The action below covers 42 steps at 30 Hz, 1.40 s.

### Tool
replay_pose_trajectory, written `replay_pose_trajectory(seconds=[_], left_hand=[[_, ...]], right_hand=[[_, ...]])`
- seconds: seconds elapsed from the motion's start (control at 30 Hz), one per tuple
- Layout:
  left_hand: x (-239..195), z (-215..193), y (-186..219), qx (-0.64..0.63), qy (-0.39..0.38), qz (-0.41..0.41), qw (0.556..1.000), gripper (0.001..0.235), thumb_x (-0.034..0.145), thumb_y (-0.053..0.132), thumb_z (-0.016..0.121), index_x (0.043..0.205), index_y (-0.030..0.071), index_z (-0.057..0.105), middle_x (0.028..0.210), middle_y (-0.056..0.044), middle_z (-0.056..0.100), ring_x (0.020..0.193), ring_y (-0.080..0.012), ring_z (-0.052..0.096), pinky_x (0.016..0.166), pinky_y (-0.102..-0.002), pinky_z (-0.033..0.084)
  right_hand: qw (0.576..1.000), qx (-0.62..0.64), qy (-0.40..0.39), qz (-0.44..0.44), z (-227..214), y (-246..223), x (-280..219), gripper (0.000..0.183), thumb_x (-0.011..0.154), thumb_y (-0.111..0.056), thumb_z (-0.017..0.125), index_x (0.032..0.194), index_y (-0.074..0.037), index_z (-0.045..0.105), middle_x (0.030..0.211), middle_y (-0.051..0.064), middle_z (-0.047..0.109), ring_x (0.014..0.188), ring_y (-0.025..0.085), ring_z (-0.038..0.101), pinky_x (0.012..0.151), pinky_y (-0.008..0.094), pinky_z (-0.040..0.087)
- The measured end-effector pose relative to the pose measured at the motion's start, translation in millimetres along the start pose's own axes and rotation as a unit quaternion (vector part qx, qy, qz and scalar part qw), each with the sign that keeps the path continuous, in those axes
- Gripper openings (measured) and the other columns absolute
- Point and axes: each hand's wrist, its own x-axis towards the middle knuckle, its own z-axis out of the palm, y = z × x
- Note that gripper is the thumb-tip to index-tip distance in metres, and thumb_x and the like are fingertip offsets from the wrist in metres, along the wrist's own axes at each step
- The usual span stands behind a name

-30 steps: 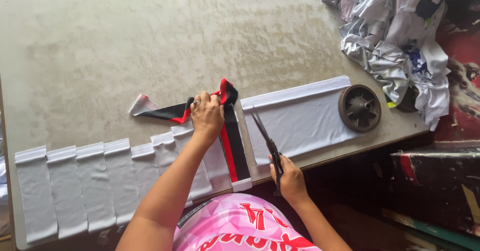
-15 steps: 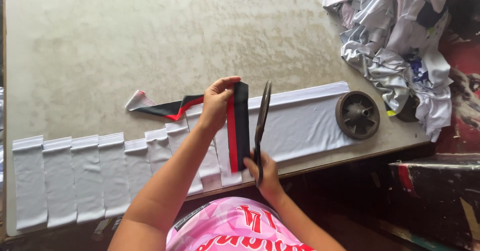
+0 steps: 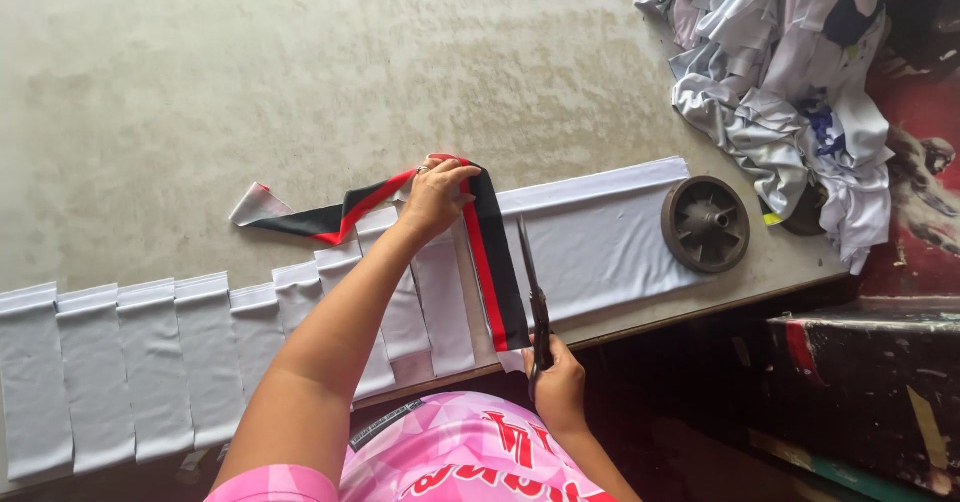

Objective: Using large scissors to cut individual strips of fabric from a larger piece on a cutting table, using a heavy metal weight to keep the fabric in place.

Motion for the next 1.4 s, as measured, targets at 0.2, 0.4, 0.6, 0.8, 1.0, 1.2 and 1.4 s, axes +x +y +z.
replay_pose_trajectory(seconds=[0.2,0.4,0.6,0.8,1.0,1.2,1.4], left_hand=[[4,-10,3,0.05,-0.046,-0.003,0.998,0.055,0.078,0.033,0.088,0.129,0.027,0.069,0.118,0.005,0.065,0.111,-0.0293,0.057,0.091,-0.051,0.047],[6,-15,7,0.045,-0.044,-0.008,0.998,0.056,0.077,0.027,0.089,0.129,0.025,0.07,0.116,0.005,0.065,0.108,-0.0303,0.058,0.09,-0.052,0.045],[4,-12,5,0.043,-0.007,0.016,0.999,0.054,0.075,0.024,0.089,0.126,0.022,0.071,0.116,0.003,0.067,0.104,-0.0302,0.062,0.091,-0.051,0.046],[0,-3,-3,0.067,0.019,0.037,0.997,0.053,0.075,0.021,0.091,0.124,0.02,0.072,0.113,-0.003,0.058,0.104,-0.0316,0.058,0.088,-0.053,0.049],[-17,-14,19,0.129,0.066,0.047,0.988,0.048,0.084,0.025,0.086,0.128,0.012,0.07,0.112,-0.008,0.049,0.107,-0.036,0.055,0.082,-0.054,0.057],[-120,-18,98,0.2,-0.008,0.189,0.961,0.1,0.093,0.076,0.053,0.158,0.002,0.037,0.165,-0.018,0.035,0.154,-0.0363,0.028,0.128,-0.054,0.019],[-148,-4,108,0.266,-0.09,0.169,0.945,0.115,0.089,0.087,0.035,0.163,0.001,0.018,0.173,-0.015,0.013,0.161,-0.0278,0.007,0.131,-0.049,0.004]], right_hand=[[1.0,-0.023,0.001,-0.003,6,7,6,0.033,0.082,-0.023,0.079,0.112,-0.011,0.074,0.092,0.006,0.079,0.085,0.024,0.075,0.077,0.035,0.056],[0.999,-0.032,0.009,-0.004,10,9,7,0.018,0.079,-0.021,0.08,0.094,-0.012,0.072,0.074,0.003,0.072,0.068,0.021,0.066,0.067,0.036,0.051],[1.0,-0.025,0.009,0.014,10,6,6,0.023,0.08,-0.022,0.081,0.099,-0.012,0.074,0.075,0.002,0.073,0.069,0.019,0.067,0.069,0.036,0.052],[0.999,-0.014,0.007,0.033,7,-3,4,0.021,0.079,-0.02,0.082,0.095,-0.011,0.073,0.072,0.002,0.068,0.067,0.017,0.062,0.068,0.035,0.051],[0.993,0.072,-0.008,0.094,-13,-10,-16,0.017,0.082,-0.012,0.082,0.098,-0.01,0.077,0.079,0.002,0.076,0.07,0.01,0.073,0.068,0.025,0.06],[0.99,-0.023,-0.042,0.132,-65,16,-61,0.028,0.081,-0.028,0.086,0.073,-0.012,0.064,0.054,-0.002,0.061,0.052,0.011,0.053,0.057,0.031,0.048],[0.931,-0.003,-0.244,0.272,-125,1,-87,0.015,0.087,0.0,0.054,0.081,-0.011,0.062,0.065,-0.001,0.067,0.058,0.01,0.057,0.053,0.026,0.046]])
